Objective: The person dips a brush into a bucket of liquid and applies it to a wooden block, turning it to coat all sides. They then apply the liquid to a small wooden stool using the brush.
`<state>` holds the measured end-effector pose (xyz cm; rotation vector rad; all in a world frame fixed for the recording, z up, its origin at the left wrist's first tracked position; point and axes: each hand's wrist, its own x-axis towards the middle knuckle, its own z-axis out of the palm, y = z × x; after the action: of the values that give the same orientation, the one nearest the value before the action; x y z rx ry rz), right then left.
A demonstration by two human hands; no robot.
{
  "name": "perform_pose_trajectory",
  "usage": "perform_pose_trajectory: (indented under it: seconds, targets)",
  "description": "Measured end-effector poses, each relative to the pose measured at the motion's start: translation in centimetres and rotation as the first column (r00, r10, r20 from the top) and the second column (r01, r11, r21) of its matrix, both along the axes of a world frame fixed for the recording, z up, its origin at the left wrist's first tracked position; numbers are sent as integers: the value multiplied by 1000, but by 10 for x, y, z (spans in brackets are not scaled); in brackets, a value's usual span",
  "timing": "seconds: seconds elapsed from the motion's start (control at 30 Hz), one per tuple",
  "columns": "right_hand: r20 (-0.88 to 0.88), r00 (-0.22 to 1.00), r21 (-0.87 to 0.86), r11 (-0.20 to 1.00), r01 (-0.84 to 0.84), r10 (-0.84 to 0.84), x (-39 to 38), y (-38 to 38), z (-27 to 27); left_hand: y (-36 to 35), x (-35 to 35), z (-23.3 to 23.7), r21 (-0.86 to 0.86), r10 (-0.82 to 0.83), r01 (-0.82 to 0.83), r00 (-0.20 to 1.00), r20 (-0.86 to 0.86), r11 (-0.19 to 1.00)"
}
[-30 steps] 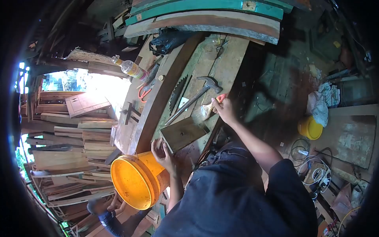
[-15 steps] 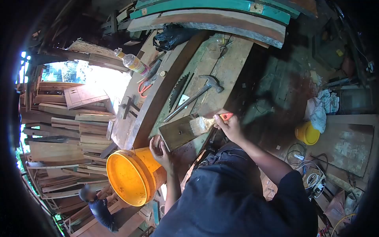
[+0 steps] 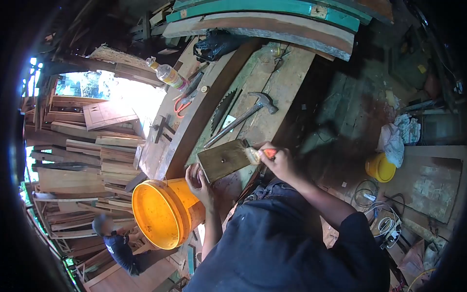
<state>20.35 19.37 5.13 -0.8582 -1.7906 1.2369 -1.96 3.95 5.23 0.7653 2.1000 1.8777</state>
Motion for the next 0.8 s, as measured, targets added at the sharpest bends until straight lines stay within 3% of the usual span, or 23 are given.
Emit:
perform_pose_trajectory:
  seconds: [0.07,0.13,0.17,0.2,0.27,0.3,0.4,0.47,0.5,0.53,0.6,0.73,0.8]
  targets:
    - [22,999,54,998,-44,43,-3,-1,1,-1,-3,-4,7,-19,18,1000,15,1000]
    - [-292,956,-430,890,-153,23,-9,-4,7,0,-2,-6,11,3,-3,1000,25,1000]
    - [-222,972,-241,962,-128,74,-11,2,5,-1,-2,-5,7,8,-8,1000,28,1000]
    - [-219,973,-241,962,-126,72,-12,5,-5,-2,-2,-5,2,12,-12,999,31,1000]
    - [-150,988,-413,905,-98,39,-16,11,-37,-3,-4,-7,-21,24,-24,1000,9,999]
    - [-233,971,-534,842,-74,-62,-16,15,-52,-7,-7,-11,-44,26,-28,999,-37,999]
    - [-167,977,-508,861,30,-132,-2,31,-53,-17,-14,-25,-33,14,-16,998,-62,999]
    - [-185,965,-474,877,78,-185,8,40,-50,-24,-11,-26,-127,73,-61,993,92,990]
    - [-202,957,-474,876,92,-209,13,43,-49,-35,-18,-38,-161,92,-45,951,296,986]
    - [-219,948,-474,875,105,-232,17,46,-46,-35,-19,-40,-160,94,-48,950,296,986]
    - [-187,955,-451,884,125,-231,21,49,-40,-40,-21,-44,-60,70,-47,876,478,997]
    - [-158,968,-447,888,105,-194,20,50,-36,-35,-27,-44,-260,75,-19,976,207,965]
    - [-165,970,-462,883,86,-181,15,51,-43,-30,-25,-41,-310,118,-34,960,255,950]
